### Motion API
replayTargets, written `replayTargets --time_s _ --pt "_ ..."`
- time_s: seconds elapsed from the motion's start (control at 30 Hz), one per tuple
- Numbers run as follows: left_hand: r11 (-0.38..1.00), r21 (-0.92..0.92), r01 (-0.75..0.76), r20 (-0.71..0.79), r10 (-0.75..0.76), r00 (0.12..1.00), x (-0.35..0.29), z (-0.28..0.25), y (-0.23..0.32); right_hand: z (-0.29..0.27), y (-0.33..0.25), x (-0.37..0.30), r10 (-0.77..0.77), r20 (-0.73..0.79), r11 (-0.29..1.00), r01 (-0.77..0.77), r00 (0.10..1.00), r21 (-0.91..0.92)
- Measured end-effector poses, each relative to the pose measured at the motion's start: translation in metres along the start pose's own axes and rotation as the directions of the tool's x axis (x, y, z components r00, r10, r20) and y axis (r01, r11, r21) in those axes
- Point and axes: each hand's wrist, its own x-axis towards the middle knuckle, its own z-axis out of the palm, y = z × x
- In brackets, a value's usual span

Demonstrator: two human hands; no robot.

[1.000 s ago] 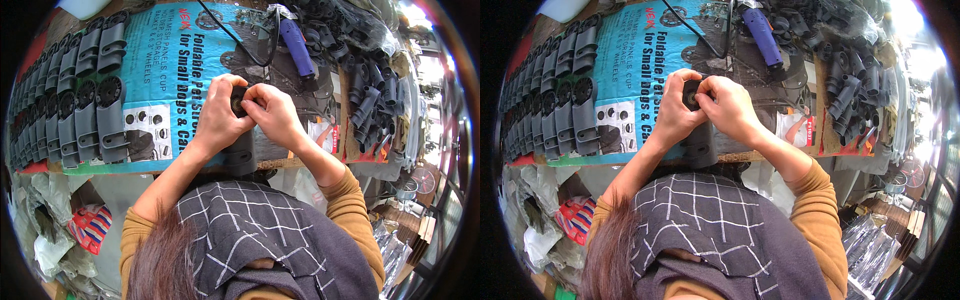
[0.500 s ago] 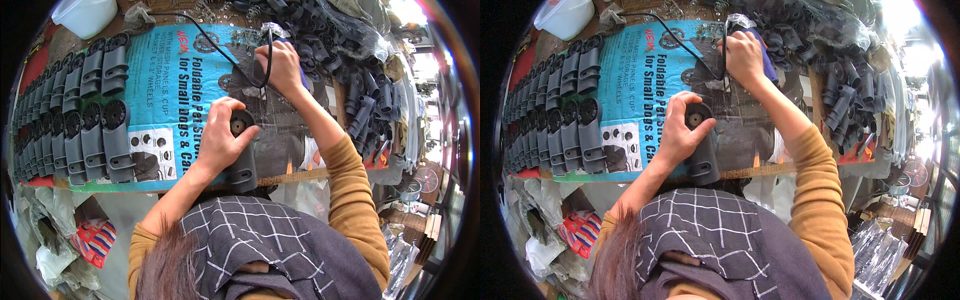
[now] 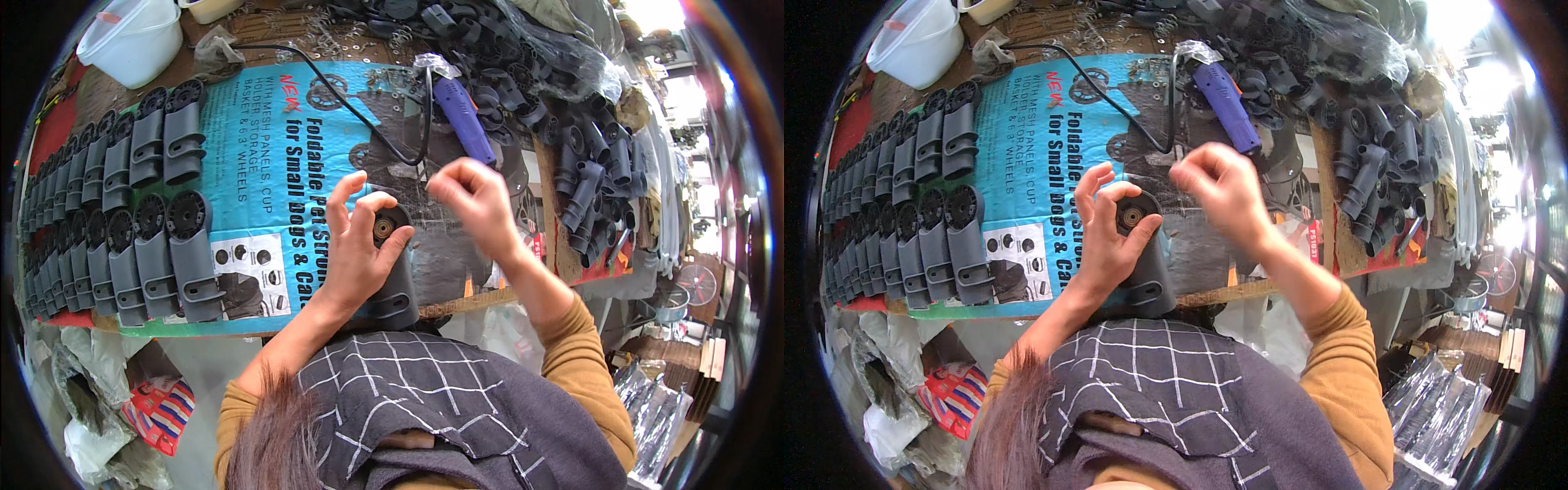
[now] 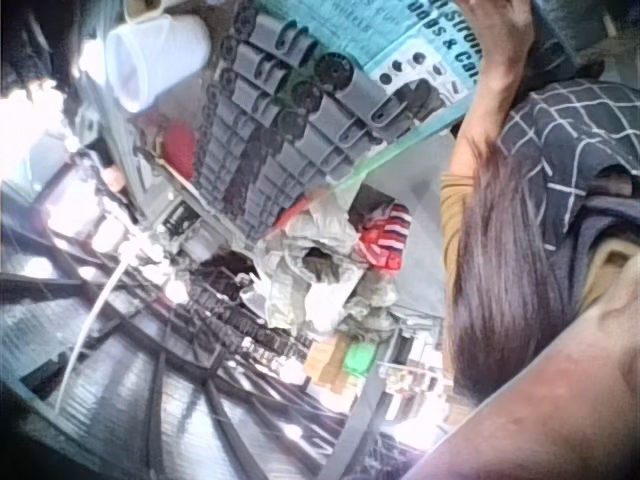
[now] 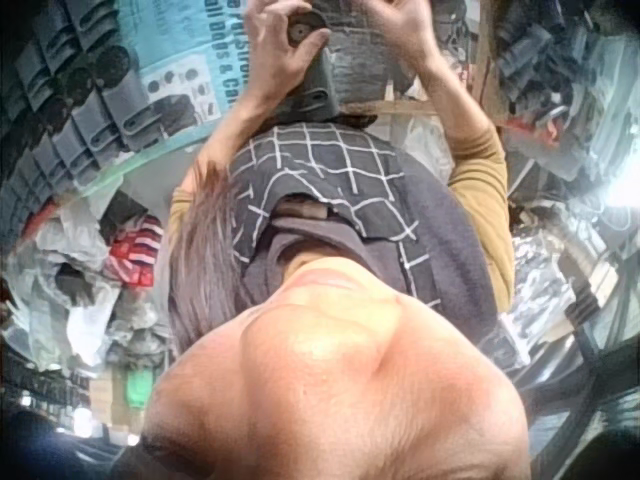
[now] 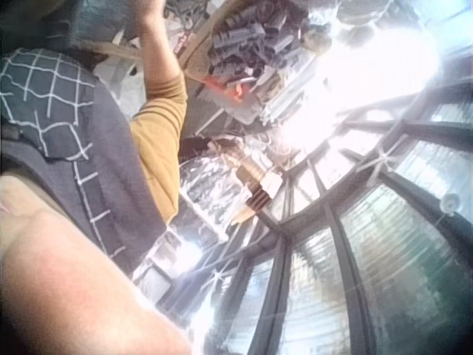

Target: The person assembles small wheels onto plastic wheel holders using a corded electric screwdriver. They repeatedly pick up a wheel holder, place a wheel and a washer, drive a screw to secure the wheel, and set the completed unit aside.

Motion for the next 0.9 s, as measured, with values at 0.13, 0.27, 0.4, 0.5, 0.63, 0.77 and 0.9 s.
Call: replayTargets --time_s 0.13,0.27,0.4,0.5,0.63,0.77,0.9 --pt "0.999 0.024 -0.041 0.043 0.040 0.998 0.001 0.000 -0.002 0.028 -0.005 -0.037 -0.065 0.068 0.986 0.074 0.996 -0.150" --pt "0.999 -0.016 -0.030 0.035 0.030 0.999 0.001 0.001 -0.002 0.019 -0.004 -0.019 -0.107 0.074 0.975 0.119 0.992 -0.189" --pt "0.999 0.008 -0.041 0.028 0.041 0.999 0.000 0.001 -0.001 -0.027 0.026 0.054 -0.369 -0.294 0.720 0.071 0.882 -0.690" --pt "0.999 -0.044 -0.022 0.025 0.023 0.999 0.001 0.002 0.000 -0.039 0.050 0.090 -0.292 -0.203 0.578 0.003 0.935 -0.816" --pt "0.999 -0.054 -0.006 0.028 0.008 1.000 0.000 0.002 -0.001 -0.052 0.041 0.084 -0.223 -0.316 0.846 0.023 0.922 -0.532" --pt "0.999 -0.037 -0.035 0.022 0.036 0.999 0.001 0.003 -0.004 -0.051 0.014 0.045 -0.199 -0.495 0.970 0.241 0.846 0.022" --pt "0.999 -0.042 -0.027 0.015 0.028 1.000 0.000 0.003 -0.003 -0.031 0.000 0.028 -0.295 -0.526 0.910 0.403 0.798 0.102"
